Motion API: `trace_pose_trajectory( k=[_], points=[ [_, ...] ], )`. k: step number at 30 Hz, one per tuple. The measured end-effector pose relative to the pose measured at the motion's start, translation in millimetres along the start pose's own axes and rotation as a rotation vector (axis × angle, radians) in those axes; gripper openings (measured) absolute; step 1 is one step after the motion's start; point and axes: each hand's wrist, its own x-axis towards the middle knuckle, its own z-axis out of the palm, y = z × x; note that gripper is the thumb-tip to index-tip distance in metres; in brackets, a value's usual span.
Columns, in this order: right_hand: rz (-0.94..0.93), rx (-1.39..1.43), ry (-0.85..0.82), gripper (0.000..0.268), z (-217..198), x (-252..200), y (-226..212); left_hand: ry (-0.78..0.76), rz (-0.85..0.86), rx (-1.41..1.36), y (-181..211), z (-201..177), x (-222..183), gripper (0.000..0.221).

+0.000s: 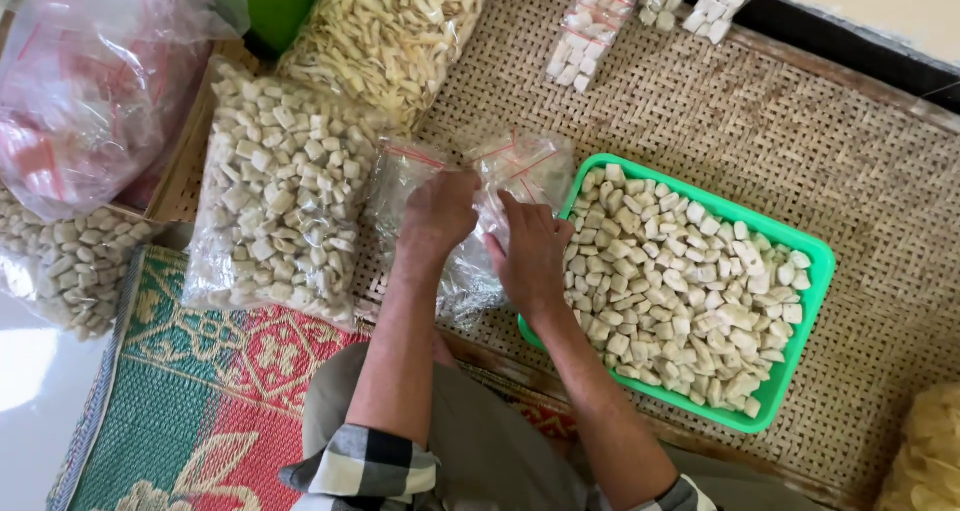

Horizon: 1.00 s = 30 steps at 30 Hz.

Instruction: Packaging small food items into plastic bags and sealing them

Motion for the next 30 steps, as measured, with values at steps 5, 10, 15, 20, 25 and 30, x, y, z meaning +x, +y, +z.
trace_pose_trajectory(
  k=[5, 10, 15, 20, 25, 30],
  points=[
    [0.042, 0.115, 0.088, 0.060, -6, 0, -2, 0.033, -0.015, 0.019, 5, -21, -11, 0.032],
    [0.115, 0.511, 0.198, 0.020, -28, 6, 8, 0.002, 0.157, -0.061, 42, -104, -89, 0.021],
    [0.293, 0.905, 0.133, 0.010, -70, 3, 17, -0.010, 0.484, -0.351, 56, -113, -105, 0.030],
    [0.470, 1.239, 0.108, 0.008, -129, -9, 19, -0.085, 0.596, -0.494, 86, -105, -116, 0.029],
    [0.520, 1.320, 0.141, 0.012, -162, -43, 53, -0.032, 0.793, -0.655, 131, -67, -123, 0.025],
    [0.634, 1.365, 0.139, 0.015, -161, -91, 113, 0.107, 0.880, -0.819, 171, -18, -137, 0.027]
  ],
)
